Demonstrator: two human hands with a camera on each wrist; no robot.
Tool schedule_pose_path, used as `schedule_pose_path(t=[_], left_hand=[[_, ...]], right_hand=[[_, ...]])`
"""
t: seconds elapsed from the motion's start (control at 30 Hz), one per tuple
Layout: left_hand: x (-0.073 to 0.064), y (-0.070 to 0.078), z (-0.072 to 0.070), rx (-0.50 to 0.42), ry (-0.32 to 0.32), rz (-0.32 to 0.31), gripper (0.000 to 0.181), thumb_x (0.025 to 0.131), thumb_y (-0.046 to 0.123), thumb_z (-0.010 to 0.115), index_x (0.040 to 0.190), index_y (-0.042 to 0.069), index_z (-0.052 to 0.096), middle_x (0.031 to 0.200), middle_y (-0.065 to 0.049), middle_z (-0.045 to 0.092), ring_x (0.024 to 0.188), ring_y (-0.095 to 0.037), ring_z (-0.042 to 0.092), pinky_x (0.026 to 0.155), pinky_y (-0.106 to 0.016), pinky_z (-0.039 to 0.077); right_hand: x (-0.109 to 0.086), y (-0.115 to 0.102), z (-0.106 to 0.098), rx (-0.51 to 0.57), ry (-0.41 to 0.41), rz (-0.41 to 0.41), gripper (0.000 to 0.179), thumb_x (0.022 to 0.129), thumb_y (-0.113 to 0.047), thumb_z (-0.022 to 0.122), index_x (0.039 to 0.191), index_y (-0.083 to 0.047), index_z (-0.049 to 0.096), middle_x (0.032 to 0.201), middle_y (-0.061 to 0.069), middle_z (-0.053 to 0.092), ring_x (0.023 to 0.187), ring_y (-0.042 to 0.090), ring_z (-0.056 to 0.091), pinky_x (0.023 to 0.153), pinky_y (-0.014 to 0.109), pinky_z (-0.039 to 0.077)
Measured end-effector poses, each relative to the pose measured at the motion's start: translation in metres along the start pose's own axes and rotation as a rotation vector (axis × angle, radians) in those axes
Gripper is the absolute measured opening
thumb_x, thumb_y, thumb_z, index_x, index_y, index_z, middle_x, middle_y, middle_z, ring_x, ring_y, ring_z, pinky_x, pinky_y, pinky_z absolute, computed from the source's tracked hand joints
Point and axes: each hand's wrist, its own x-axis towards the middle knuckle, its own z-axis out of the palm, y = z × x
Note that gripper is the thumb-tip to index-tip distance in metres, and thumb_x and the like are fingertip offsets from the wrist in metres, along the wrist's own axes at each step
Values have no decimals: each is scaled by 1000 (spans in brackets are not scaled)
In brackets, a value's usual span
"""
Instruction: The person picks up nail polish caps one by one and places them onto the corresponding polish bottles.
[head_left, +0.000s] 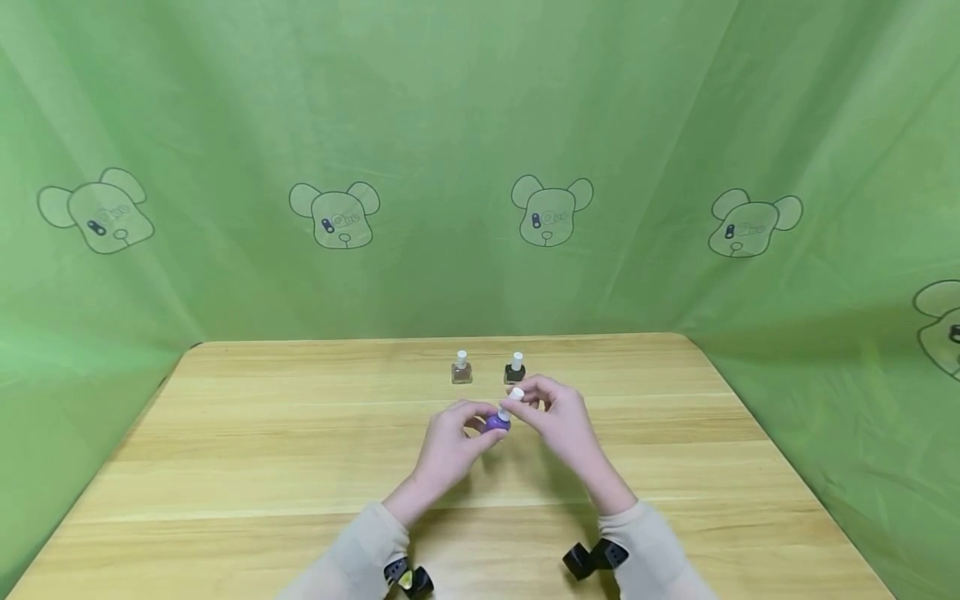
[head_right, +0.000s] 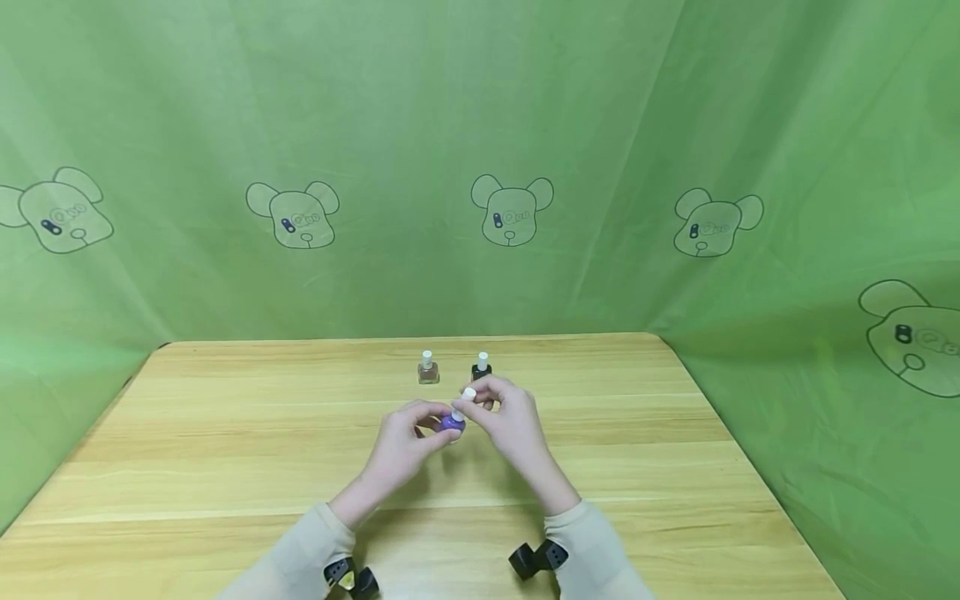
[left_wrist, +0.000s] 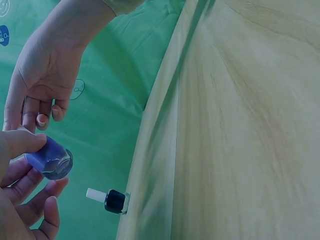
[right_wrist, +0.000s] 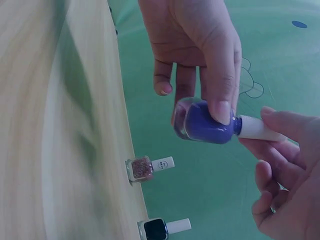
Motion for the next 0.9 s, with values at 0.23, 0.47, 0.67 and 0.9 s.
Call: schedule_pose_path(t=[0.23, 0.47, 0.67, 0.9], left_hand=[[-1, 1, 2, 8, 11, 39, 28, 82, 17, 77, 106, 6, 71, 98, -7, 72, 84, -18, 69, 71, -22, 58], [-1, 0, 2, -1, 7, 27, 28, 82, 18, 77, 106, 6, 71, 99, -8, 72, 85, -19, 69, 72, -22, 57], [2, -5, -1, -33, -7, -23, 29, 83, 20, 76, 108, 7, 71, 103, -9, 73, 88, -21, 70, 69, -17, 54], [4, -7, -2, -31, -29, -16, 28, 84, 20, 75, 109, 8, 71, 105, -9, 72, 90, -22, 70, 70, -18, 55]], right_hand=[[-2, 0, 6, 29, 93, 32, 20, 77, -20, 82, 82, -9, 66, 74, 3, 65, 69, 9, 54, 64, 19, 44], [0, 3, 5, 8, 66, 19, 23, 80, -26, 80, 93, -13, 66, 83, 2, 67, 77, 9, 55, 66, 20, 42], [4, 8, -4, 35, -81, -108, 36, 90, -21, 69, 124, -11, 63, 111, 7, 72, 93, 7, 58, 76, 25, 43], [6, 12, -12, -37, -182, -143, 31, 91, -24, 67, 121, -17, 68, 117, 3, 71, 100, 23, 58, 82, 28, 46]])
